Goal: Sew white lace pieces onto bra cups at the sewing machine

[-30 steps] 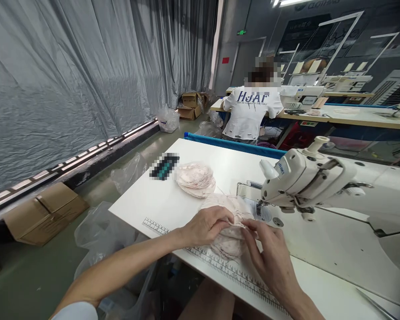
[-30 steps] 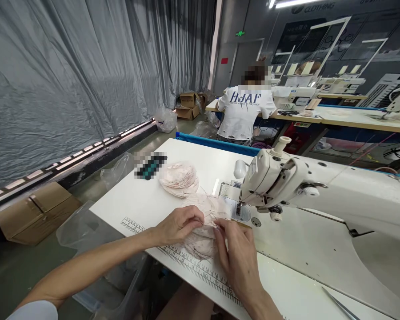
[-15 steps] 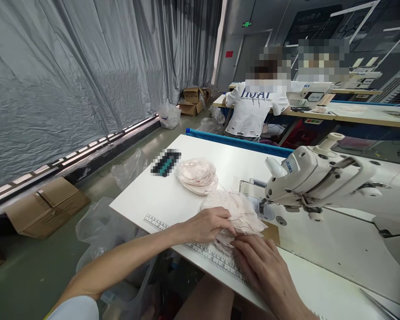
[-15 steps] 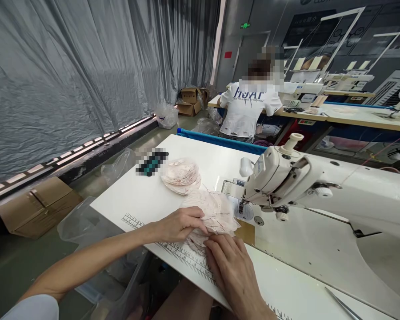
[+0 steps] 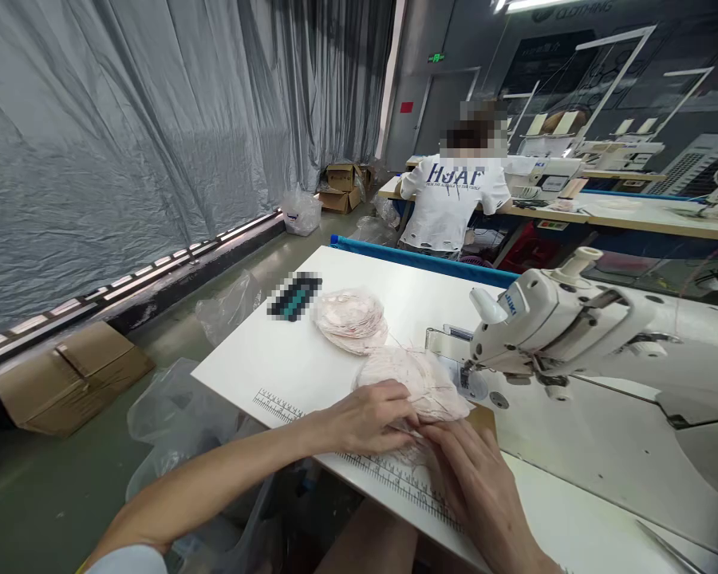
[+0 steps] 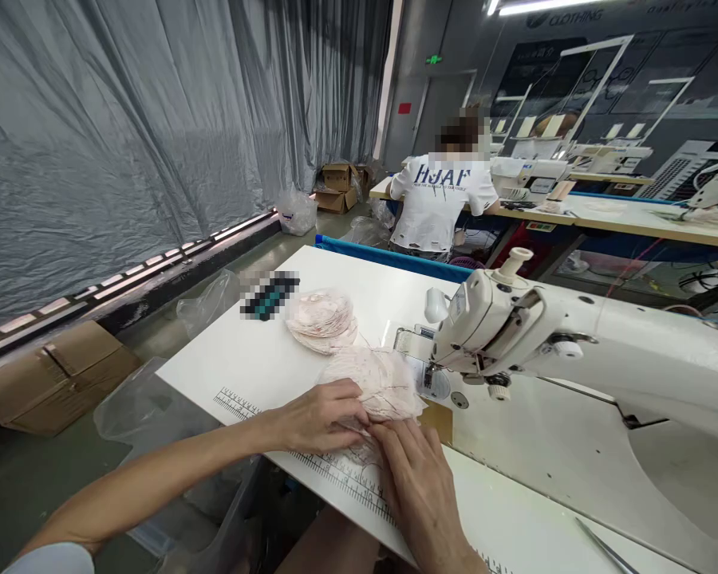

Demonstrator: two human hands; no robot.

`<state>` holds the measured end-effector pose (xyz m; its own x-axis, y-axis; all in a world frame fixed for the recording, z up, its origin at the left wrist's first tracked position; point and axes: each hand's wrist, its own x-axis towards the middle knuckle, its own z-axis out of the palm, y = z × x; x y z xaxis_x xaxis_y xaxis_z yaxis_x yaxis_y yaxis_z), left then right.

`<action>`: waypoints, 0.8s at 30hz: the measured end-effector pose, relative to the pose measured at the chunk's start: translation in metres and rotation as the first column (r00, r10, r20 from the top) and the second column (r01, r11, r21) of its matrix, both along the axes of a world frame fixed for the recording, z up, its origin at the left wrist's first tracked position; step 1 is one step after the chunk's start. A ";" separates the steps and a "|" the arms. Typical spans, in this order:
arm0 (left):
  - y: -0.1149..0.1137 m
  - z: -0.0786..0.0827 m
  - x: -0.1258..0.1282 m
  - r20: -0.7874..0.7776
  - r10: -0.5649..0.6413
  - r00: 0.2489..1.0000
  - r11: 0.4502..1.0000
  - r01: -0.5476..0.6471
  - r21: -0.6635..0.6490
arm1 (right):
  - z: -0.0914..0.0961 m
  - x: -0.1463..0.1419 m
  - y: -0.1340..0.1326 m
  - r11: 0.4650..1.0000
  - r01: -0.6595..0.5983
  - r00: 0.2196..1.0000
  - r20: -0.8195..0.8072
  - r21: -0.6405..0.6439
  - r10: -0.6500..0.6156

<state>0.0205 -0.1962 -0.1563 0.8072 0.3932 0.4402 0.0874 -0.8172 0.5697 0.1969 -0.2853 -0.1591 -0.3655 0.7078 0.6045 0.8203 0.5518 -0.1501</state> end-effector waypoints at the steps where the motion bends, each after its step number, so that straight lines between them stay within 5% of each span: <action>1: 0.001 0.000 0.001 0.009 0.024 1.000 0.999 -0.024 -0.035 | 0.002 -0.001 -0.002 1.000 0.021 1.000 0.002 0.017 -0.021; 7: 0.011 0.012 0.003 0.010 0.151 0.989 0.955 -0.143 -0.259 | 0.006 -0.010 -0.007 0.998 -0.053 0.998 0.025 0.035 0.052; 12: 0.012 0.010 0.000 -0.018 0.061 0.998 0.982 -0.063 -0.177 | -0.006 -0.012 -0.001 0.999 0.029 0.997 0.067 -0.033 -0.027; 24: 0.021 0.004 -0.005 -0.014 -0.081 0.997 0.996 0.081 0.046 | -0.006 -0.001 0.004 1.000 -0.005 1.000 0.029 -0.027 0.006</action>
